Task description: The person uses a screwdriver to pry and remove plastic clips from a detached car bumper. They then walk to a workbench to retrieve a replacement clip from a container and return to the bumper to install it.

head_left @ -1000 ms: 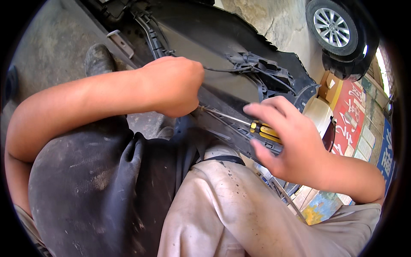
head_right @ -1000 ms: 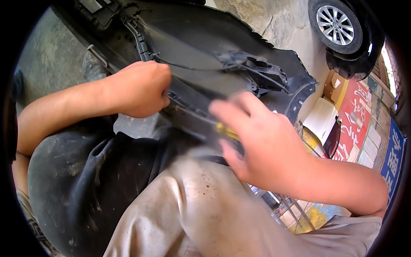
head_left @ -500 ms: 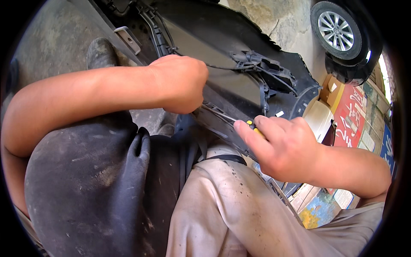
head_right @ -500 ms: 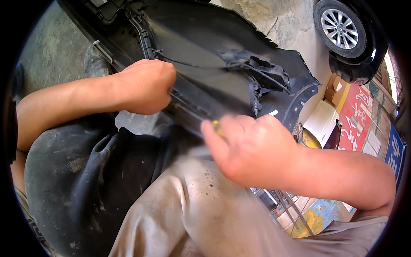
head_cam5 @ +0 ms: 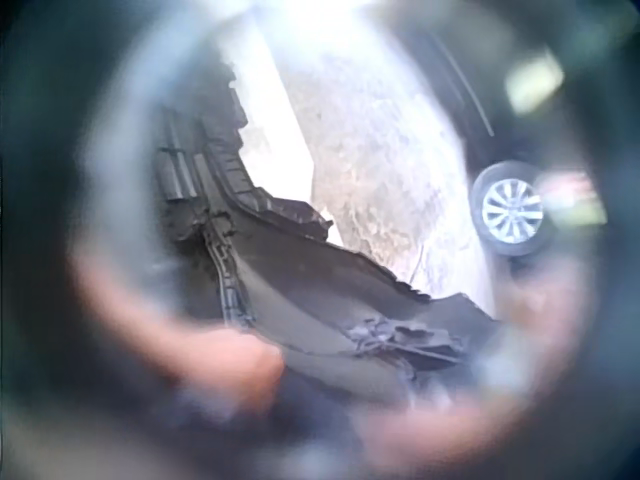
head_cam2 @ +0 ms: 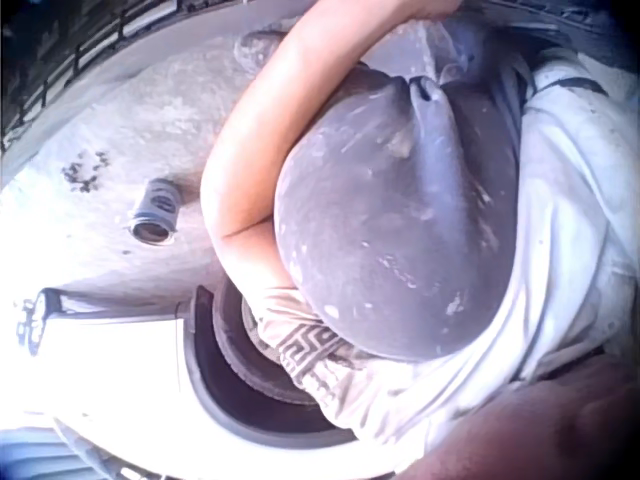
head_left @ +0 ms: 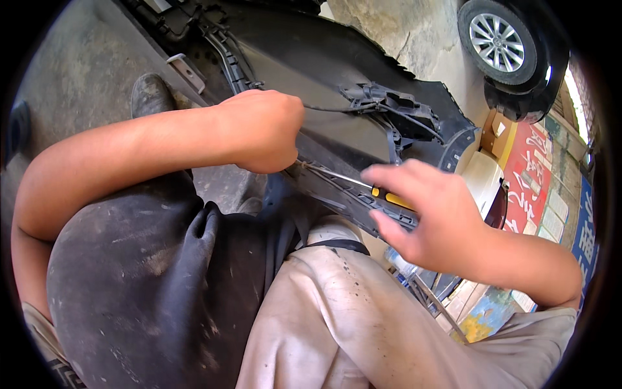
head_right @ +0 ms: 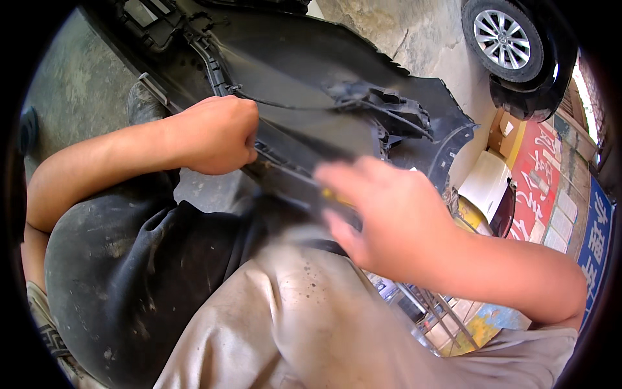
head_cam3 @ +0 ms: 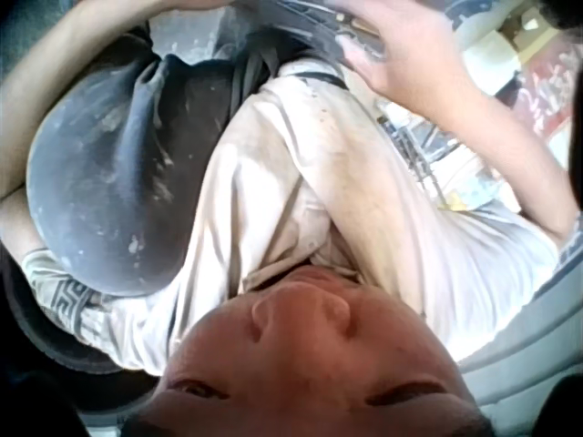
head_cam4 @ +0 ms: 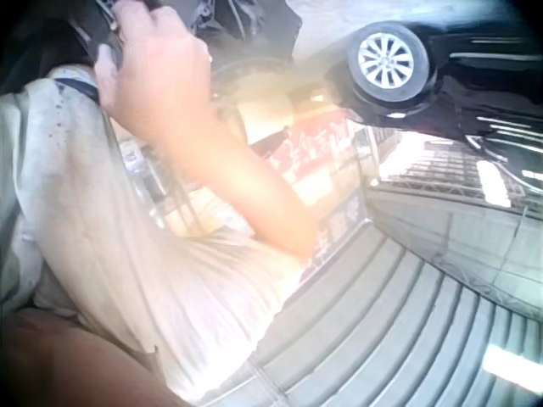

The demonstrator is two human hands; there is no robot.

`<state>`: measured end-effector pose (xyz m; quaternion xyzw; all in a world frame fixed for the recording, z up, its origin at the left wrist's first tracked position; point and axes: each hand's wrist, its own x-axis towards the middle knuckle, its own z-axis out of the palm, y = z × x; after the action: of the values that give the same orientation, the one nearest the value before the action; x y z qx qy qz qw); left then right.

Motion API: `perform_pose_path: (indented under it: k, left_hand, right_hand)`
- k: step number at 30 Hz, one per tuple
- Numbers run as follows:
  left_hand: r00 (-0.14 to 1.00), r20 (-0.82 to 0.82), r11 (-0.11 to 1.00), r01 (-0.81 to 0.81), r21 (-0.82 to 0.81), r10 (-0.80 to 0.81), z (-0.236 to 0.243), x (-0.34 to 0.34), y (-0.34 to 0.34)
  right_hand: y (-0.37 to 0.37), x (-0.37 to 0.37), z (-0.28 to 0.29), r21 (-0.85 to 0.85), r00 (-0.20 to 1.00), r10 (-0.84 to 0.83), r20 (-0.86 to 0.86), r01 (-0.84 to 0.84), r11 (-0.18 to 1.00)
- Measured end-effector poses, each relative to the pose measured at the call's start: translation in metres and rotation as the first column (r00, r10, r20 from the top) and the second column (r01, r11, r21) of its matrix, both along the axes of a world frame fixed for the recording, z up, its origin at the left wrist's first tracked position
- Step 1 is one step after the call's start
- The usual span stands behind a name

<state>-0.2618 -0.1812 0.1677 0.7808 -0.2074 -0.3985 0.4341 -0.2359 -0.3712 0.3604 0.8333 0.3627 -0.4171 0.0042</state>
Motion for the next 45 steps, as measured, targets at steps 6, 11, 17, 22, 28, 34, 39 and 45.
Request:
perform_pose_path:
  k: [6,11,17,22,28,34,39,45]
  left_hand:
    - [0.999,-0.029,0.999,0.016,0.051,-0.015,0.019,0.004,0.001]
    - [0.994,-0.110,0.992,0.016,0.126,-0.002,0.018,0.002,-0.004]
    - [0.990,-0.141,0.992,0.047,0.113,-0.031,-0.008,-0.001,-0.013]
    - [0.989,-0.148,0.994,0.043,0.100,-0.027,-0.004,0.002,-0.006]
    - [0.999,-0.049,0.999,-0.013,0.042,0.015,0.006,0.000,-0.002]
    - [0.994,-0.094,0.991,0.068,0.119,-0.057,0.023,0.008,-0.002]
    - [0.995,-0.094,0.989,0.029,0.143,-0.016,0.021,0.004,-0.003]
    - [0.991,-0.125,0.984,0.067,0.166,-0.046,0.004,-0.004,0.000]
  right_hand:
    - [0.002,0.011,0.012,0.007,0.527,0.784,0.329,-0.831,0.556]
    - [0.011,0.006,0.002,0.013,0.688,0.702,0.186,-0.716,0.698]
    - [-0.003,-0.011,-0.032,-0.084,0.868,-0.473,-0.153,0.465,0.881]
    - [-0.004,-0.010,-0.031,-0.187,0.669,-0.708,-0.224,0.684,0.705]
    - [0.005,-0.004,0.007,-0.025,0.959,0.254,0.127,-0.253,0.967]
    - [-0.003,0.013,0.005,0.048,0.493,0.798,0.347,-0.859,0.510]
    - [0.006,0.004,0.002,0.013,0.730,0.665,0.155,-0.675,0.738]
    - [0.013,-0.020,-0.022,-0.080,0.824,-0.559,-0.098,0.553,0.829]
